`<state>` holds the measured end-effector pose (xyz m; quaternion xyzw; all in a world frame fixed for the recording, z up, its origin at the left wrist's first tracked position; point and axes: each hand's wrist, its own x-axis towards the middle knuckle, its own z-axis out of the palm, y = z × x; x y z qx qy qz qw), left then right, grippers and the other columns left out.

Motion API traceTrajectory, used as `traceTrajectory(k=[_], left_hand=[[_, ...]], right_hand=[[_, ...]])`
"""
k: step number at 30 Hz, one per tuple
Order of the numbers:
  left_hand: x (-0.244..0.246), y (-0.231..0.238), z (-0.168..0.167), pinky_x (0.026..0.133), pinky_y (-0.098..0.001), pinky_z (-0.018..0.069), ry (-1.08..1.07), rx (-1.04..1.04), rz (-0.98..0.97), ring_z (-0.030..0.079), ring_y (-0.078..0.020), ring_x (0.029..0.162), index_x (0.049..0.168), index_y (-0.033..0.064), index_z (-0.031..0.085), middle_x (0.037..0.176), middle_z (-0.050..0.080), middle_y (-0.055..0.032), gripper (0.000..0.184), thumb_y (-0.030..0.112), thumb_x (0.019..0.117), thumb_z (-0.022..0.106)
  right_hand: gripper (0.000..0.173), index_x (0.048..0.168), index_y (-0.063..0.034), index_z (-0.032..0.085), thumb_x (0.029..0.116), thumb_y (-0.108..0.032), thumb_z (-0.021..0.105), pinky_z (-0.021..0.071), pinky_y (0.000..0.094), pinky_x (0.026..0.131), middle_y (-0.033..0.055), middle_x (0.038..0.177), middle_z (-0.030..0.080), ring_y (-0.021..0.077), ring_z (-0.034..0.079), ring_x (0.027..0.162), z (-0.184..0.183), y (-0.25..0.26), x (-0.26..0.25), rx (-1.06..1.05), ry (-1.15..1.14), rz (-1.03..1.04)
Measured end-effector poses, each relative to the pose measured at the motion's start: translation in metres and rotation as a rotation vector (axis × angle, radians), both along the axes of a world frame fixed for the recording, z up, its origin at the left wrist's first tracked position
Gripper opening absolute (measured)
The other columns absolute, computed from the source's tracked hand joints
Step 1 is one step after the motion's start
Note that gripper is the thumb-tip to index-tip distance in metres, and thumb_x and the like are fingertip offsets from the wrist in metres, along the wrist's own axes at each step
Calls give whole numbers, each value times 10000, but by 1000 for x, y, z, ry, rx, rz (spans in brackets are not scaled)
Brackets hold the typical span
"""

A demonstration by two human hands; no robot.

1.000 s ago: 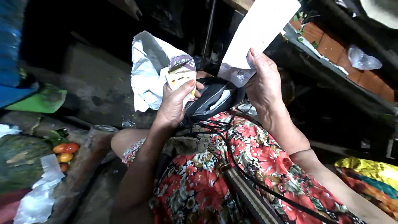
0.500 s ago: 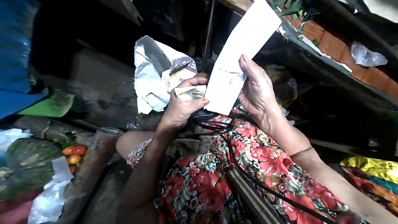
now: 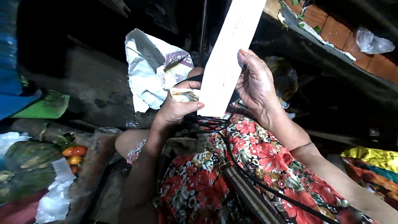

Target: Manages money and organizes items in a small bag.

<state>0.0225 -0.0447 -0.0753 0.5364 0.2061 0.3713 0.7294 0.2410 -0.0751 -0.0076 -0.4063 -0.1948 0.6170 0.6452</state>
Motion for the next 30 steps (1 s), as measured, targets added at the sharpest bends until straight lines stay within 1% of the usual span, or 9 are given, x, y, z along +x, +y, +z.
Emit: traceTrajectory(k=[12,14,22,24,26,27,28,29,30], left_hand=[[-4,-2,-3,767,-193,598,-79,-102,51,699,-22,853,1187,138,665,1017,737,66,389,12,821,701],[-4,-3,-2,782,-204,601,-85,-131,74,703,-32,870,1181,141,662,1018,737,60,391,12,813,689],[-2,-4,0,778,-216,606,-126,-186,106,705,-48,873,1170,119,665,1012,735,30,377,-6,814,667],[-1,-5,0,772,-220,608,-113,-188,110,708,-51,862,1164,113,660,1000,738,29,388,-26,802,662],[0,-5,2,757,-204,604,-46,-156,93,705,-34,842,1154,130,660,984,742,54,387,-18,796,666],[0,-4,3,749,-199,601,-14,-127,75,703,-28,837,1152,133,663,983,742,62,386,-12,795,675],[2,-3,4,747,-195,600,19,-91,59,699,-20,837,1150,130,664,982,739,70,388,-12,790,674],[3,-3,5,750,-196,598,55,-58,42,696,-17,841,1148,119,662,984,734,71,390,-15,782,669],[4,-3,6,768,-205,600,76,-31,21,696,-23,858,1149,104,662,997,731,63,392,-24,779,669]], right_hand=[[199,1001,-68,588,1068,-112,406,592,273,692,56,838,652,115,675,736,-6,-4,8,29,77,-17],[200,1027,-66,581,1071,-111,391,597,291,734,65,868,656,127,681,770,-7,-5,9,31,96,-9],[187,1008,-75,561,1064,-107,385,591,309,744,71,851,646,141,675,767,-9,-8,12,8,119,0],[184,1037,-65,576,1044,-73,393,597,324,777,61,876,660,136,681,797,-13,-7,17,29,-16,-53],[247,1176,-3,594,986,9,436,579,328,844,68,1029,681,129,673,928,-17,-6,27,169,-373,-193],[324,1272,65,557,964,46,459,564,336,930,112,1173,665,150,658,1065,-18,-5,35,294,-586,-261],[408,1352,154,498,955,62,472,510,351,1052,203,1347,594,207,595,1248,-18,-5,46,438,-816,-296],[416,1342,196,506,954,48,487,438,399,1143,292,1430,529,298,511,1374,-14,-4,55,555,-1047,-310],[376,1303,165,571,966,14,498,388,445,1178,317,1434,525,353,471,1411,-7,-4,58,623,-1261,-301]])
